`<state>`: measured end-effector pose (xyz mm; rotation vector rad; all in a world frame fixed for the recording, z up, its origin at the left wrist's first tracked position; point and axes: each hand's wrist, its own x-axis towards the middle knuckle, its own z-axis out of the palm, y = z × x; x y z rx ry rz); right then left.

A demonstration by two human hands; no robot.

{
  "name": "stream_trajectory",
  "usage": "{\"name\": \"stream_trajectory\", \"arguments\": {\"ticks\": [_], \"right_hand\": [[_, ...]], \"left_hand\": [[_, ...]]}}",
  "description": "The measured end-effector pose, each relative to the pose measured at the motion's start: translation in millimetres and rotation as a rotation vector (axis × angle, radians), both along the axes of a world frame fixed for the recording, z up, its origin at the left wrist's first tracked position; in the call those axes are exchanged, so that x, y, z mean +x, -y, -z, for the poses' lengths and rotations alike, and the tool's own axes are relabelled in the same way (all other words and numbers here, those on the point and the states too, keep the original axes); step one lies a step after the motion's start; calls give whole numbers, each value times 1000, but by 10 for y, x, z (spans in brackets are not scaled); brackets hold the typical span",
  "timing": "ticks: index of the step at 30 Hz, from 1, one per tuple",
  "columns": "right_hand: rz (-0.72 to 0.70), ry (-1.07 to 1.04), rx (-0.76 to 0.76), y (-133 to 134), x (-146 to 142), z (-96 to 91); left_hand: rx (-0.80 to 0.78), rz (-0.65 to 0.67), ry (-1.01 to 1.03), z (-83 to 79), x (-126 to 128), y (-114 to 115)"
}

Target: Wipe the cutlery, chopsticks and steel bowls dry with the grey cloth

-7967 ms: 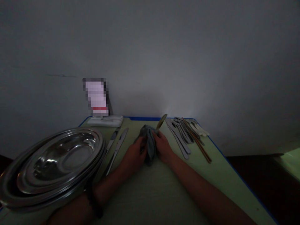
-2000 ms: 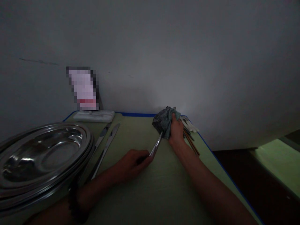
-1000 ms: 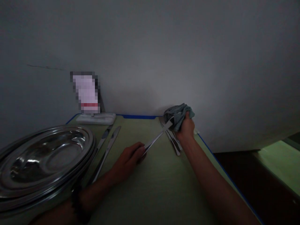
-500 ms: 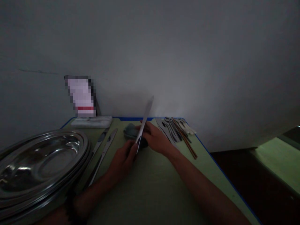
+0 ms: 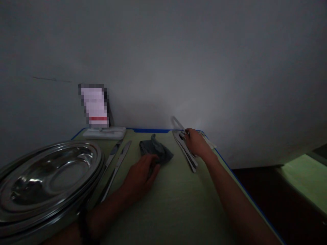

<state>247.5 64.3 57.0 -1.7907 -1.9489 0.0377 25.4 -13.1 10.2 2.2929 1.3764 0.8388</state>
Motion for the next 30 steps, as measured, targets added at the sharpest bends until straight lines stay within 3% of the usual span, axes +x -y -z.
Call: {"name": "stream_trajectory", "arguments": {"ticks": [3,6,15,21,30], "right_hand": [[51,153,-87,-36,162,16],[76,177,-144,-15,117,82],[118,258,-259,147,-226,130],[175,378,-280,118,-236,195],[186,376,-258,57,-231,300]], "left_hand": [[218,14,-45,21,8,-22],[317,7,-88,49,15,-28],[221,45,-289,201,11,-22],[175,39,-308,221,1,-20],[162,35,-327,213,7,-19]]}}
